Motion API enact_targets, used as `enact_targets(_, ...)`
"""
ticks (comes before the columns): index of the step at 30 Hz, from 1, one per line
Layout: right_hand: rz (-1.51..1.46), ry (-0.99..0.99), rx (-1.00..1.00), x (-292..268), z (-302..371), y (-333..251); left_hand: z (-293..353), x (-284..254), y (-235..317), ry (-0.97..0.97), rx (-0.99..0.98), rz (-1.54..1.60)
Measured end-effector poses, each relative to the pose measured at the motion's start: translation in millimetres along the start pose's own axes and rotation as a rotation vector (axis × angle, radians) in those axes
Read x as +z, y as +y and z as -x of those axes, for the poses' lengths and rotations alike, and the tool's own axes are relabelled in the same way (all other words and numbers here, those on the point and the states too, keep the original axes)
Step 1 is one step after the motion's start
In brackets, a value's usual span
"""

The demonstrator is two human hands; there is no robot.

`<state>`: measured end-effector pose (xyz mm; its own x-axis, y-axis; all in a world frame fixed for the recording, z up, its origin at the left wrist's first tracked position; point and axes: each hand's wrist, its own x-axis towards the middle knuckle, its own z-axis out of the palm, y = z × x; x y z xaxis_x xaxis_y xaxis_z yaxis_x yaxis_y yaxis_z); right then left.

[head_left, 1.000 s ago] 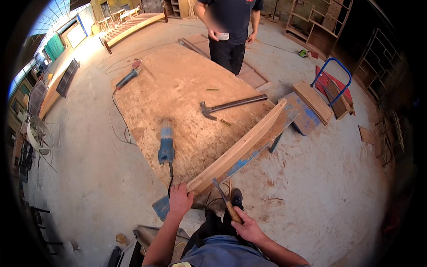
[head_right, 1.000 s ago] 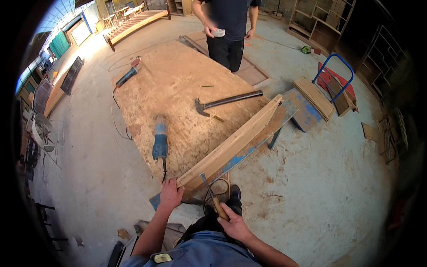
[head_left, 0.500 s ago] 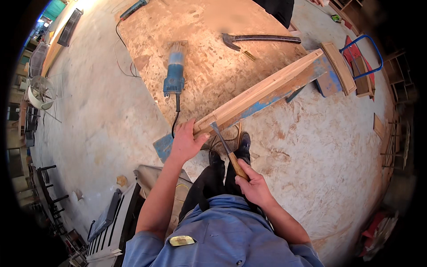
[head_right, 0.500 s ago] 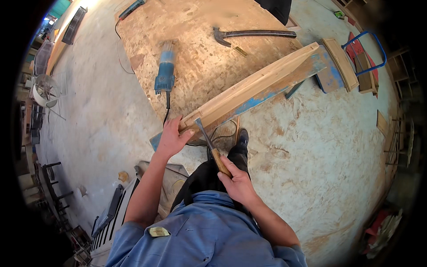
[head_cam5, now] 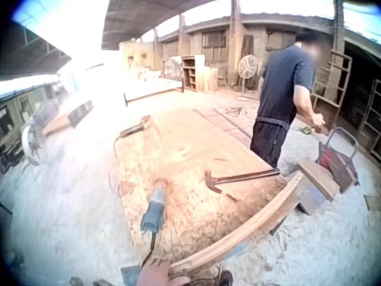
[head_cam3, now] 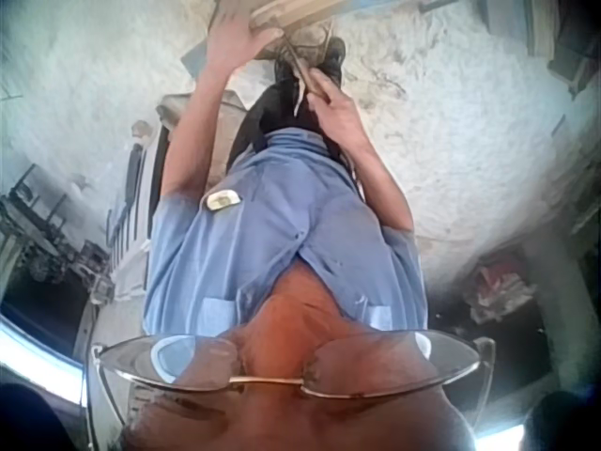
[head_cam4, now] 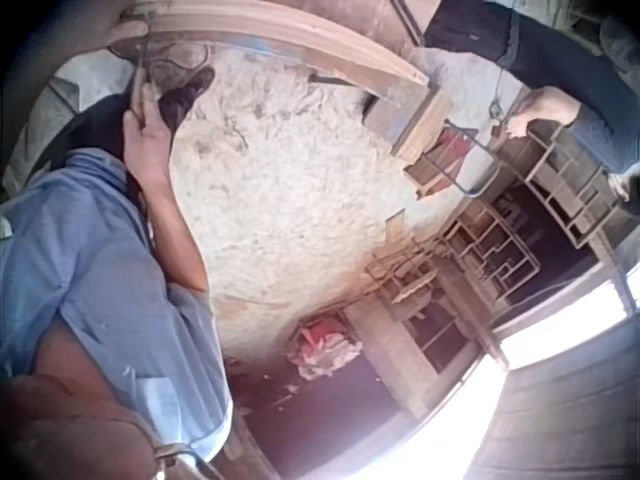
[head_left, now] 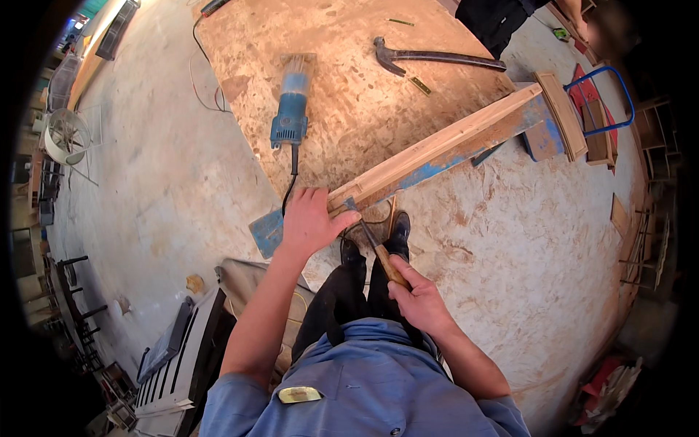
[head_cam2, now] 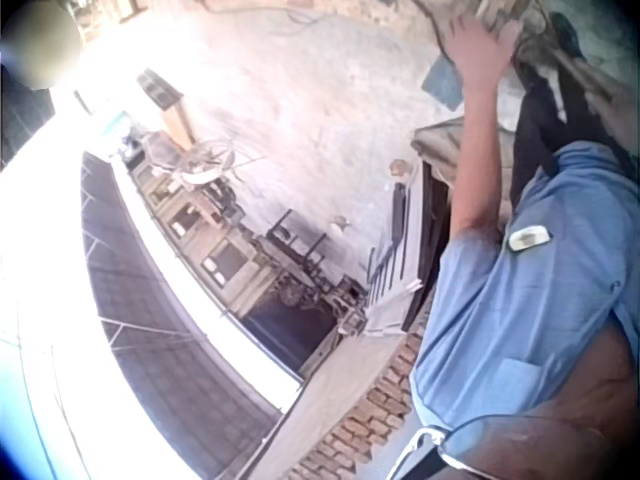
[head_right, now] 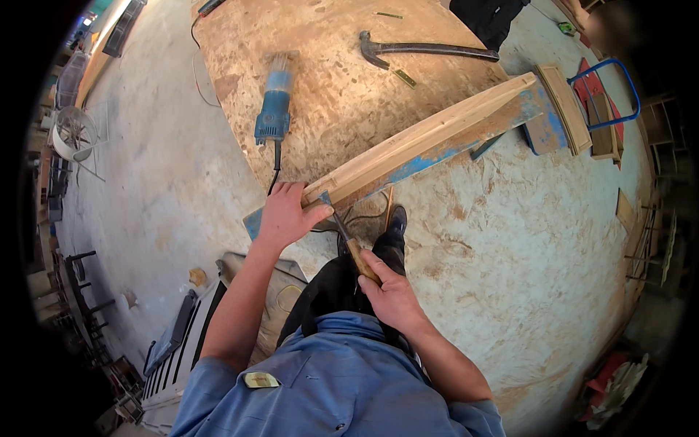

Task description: The person assembles a wooden frame by hammering nails into a wooden plank and using a chisel to carve a groove. The person then picks up a wooden panel and places it on the workbench.

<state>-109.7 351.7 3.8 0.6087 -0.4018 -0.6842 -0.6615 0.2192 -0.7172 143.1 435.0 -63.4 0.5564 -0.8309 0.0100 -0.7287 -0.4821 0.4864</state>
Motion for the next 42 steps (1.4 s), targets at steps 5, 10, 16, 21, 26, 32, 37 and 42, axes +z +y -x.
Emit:
enact_targets(5, 0.078, 0.016, 0.057, -3, 3, -17, -15, -11, 4, -0.21, -0.13, 0.029)
enact_targets(10, 0.105, 0.056, -0.017, 1, 1, -8, -26, -17, 4, -0.315, -0.182, 0.088)
enact_targets(16, 0.127, 0.086, 0.006, 5, -3, -5, -24, -6, 1, -0.234, -0.124, 0.07)
enact_targets(21, 0.05, 0.12, -0.038, 16, -9, 9, -20, 0, -1, -0.138, -0.061, 0.014)
enact_targets(26, 0.032, 0.141, -0.073, 25, -11, 10, -20, 2, -2, -0.12, -0.056, 0.009)
enact_targets(32, 0.046, 0.175, -0.101, 34, -18, 16, -20, 3, -2, -0.125, -0.07, 0.021)
enact_targets(37, 0.012, 0.119, -0.012, 29, -25, 7, -20, 6, -7, -0.107, -0.064, 0.038)
enact_targets(42, -0.014, 0.126, -0.142, 18, -26, 22, -20, 5, -5, -0.073, -0.047, -0.021)
